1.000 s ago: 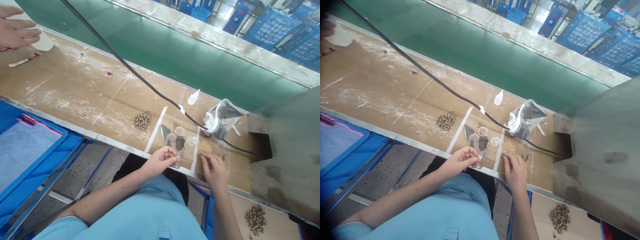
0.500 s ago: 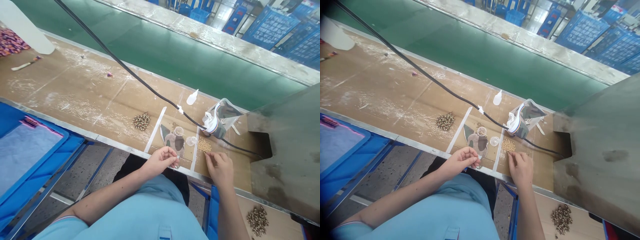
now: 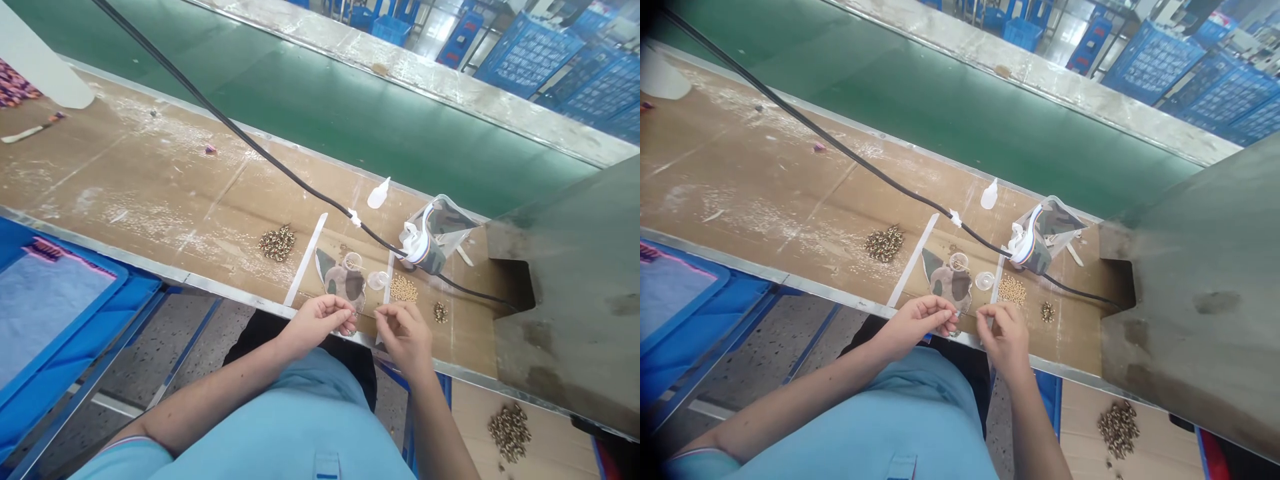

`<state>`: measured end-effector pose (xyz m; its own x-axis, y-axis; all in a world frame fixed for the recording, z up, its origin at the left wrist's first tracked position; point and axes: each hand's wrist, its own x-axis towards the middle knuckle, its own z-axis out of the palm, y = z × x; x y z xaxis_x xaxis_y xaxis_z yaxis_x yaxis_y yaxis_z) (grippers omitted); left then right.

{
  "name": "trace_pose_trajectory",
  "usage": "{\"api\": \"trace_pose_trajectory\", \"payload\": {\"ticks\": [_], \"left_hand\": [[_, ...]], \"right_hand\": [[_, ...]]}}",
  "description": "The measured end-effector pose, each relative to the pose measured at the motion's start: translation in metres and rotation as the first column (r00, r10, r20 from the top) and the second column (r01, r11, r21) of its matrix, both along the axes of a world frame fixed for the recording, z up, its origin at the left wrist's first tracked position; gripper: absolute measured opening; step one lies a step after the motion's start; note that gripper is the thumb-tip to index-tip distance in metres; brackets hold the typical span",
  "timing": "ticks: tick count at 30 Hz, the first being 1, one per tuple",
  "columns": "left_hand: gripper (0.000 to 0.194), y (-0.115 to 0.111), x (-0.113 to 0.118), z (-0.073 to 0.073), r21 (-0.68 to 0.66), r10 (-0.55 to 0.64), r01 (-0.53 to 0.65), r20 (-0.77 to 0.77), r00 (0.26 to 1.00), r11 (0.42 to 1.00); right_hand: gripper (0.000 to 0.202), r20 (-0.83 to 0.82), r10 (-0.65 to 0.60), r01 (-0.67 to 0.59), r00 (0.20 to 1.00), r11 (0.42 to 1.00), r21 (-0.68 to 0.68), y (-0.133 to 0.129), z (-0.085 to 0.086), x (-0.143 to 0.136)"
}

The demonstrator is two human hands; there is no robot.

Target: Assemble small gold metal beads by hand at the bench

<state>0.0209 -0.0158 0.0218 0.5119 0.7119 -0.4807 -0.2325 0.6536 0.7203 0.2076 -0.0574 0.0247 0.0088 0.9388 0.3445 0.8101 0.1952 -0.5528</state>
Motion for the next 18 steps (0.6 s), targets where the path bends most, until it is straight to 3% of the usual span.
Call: {"api": "trace_pose_trajectory", "payload": {"ticks": [3,7,18], "left_hand": [[0.04,0.002,0.002,-0.001,0.01,-0.029,0.029,0.04,0.999,1.0],[0.042,0.005,0.003,-0.002,-0.013,-0.02,0.021,0.062,0.998,1.0],[0.044,0.002,0.005,-0.005,-0.046,0.072,-0.068,0.073,0.995,0.997]], "right_hand": [[0.011,-0.154,0.083,-0.091,0.985,0.995,-0.044,0.003,0.002,-0.023],[0.009,-0.222,0.097,-0.112,0.97,0.992,-0.053,0.006,-0.001,-0.031],[0.008,-0.058,0.153,-0.15,0.987,0.987,0.049,0.01,-0.007,-0.027]]}}
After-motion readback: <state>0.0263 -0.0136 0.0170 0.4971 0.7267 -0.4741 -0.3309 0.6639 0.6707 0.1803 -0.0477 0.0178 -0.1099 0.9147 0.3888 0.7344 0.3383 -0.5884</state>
